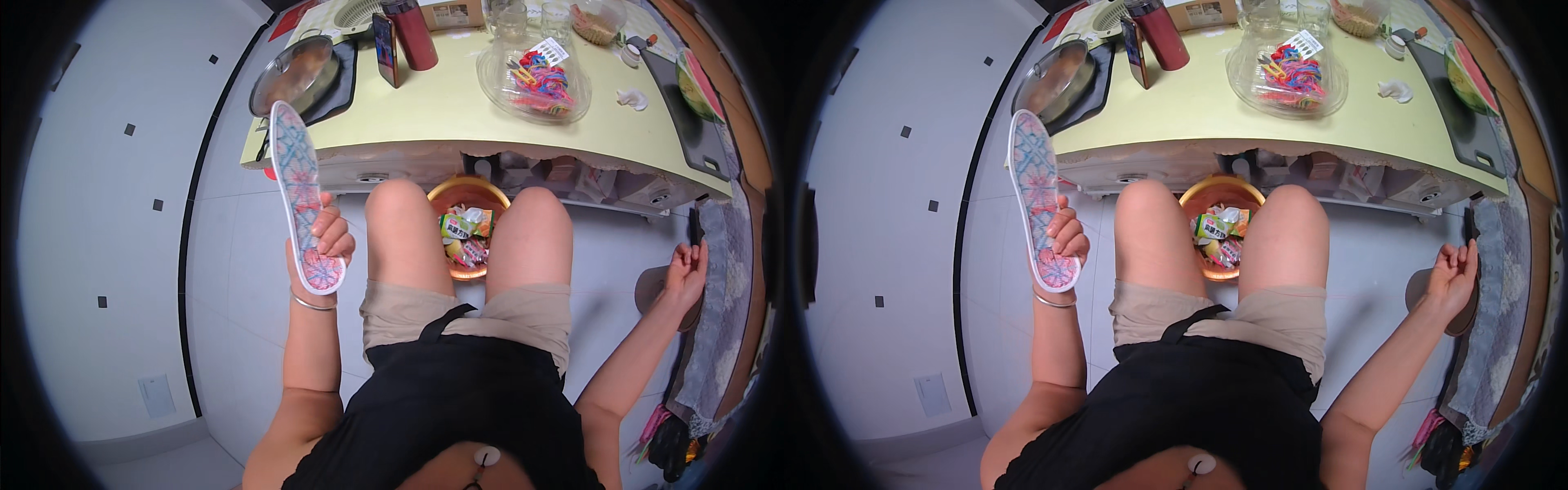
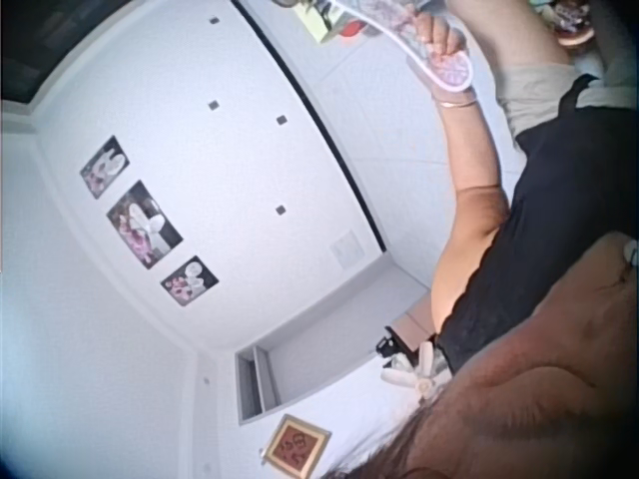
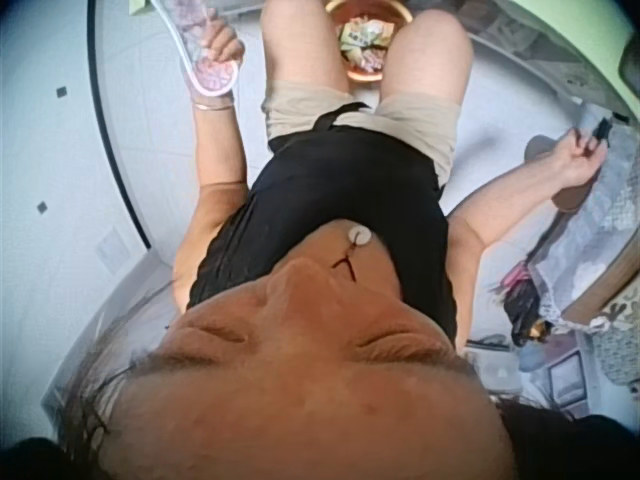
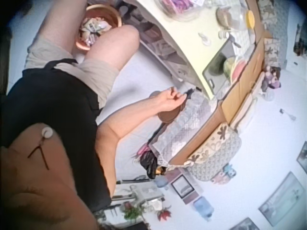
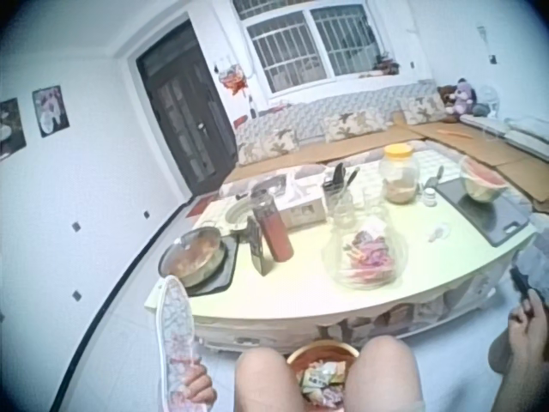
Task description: The person is hand-sewing a patterned insole by pulling a needle and thread through the material and turning it over to check both sides.
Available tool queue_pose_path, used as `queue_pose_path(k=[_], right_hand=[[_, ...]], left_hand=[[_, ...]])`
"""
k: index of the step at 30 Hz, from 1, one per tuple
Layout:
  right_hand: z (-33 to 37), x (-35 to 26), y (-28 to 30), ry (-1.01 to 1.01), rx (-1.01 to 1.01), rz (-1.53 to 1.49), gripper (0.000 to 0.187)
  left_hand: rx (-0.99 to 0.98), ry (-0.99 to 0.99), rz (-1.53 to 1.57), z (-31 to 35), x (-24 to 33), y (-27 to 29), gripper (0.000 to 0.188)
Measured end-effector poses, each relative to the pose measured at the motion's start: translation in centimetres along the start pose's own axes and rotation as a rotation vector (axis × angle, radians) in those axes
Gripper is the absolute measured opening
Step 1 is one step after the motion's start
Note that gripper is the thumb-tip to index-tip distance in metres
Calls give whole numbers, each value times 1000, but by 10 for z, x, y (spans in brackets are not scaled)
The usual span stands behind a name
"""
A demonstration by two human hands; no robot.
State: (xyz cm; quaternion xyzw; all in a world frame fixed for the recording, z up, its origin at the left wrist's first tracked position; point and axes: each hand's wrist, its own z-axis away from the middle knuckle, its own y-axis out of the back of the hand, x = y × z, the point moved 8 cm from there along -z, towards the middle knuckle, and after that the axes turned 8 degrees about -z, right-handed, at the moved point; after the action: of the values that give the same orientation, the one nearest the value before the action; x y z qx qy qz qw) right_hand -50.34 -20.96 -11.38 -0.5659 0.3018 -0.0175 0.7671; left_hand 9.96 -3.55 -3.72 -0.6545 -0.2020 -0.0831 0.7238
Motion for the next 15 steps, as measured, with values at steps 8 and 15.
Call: queue_pose_path(k=[8, 15], right_hand=[[-134, -205, 225, -74, 362, 265, 37], [-39, -31, 99, 35, -22, 521, 10]], left_hand=[[874, -497, -1054, 56, 168, 85, 15], [95, 8, -184, 7, -2, 24, 29]])
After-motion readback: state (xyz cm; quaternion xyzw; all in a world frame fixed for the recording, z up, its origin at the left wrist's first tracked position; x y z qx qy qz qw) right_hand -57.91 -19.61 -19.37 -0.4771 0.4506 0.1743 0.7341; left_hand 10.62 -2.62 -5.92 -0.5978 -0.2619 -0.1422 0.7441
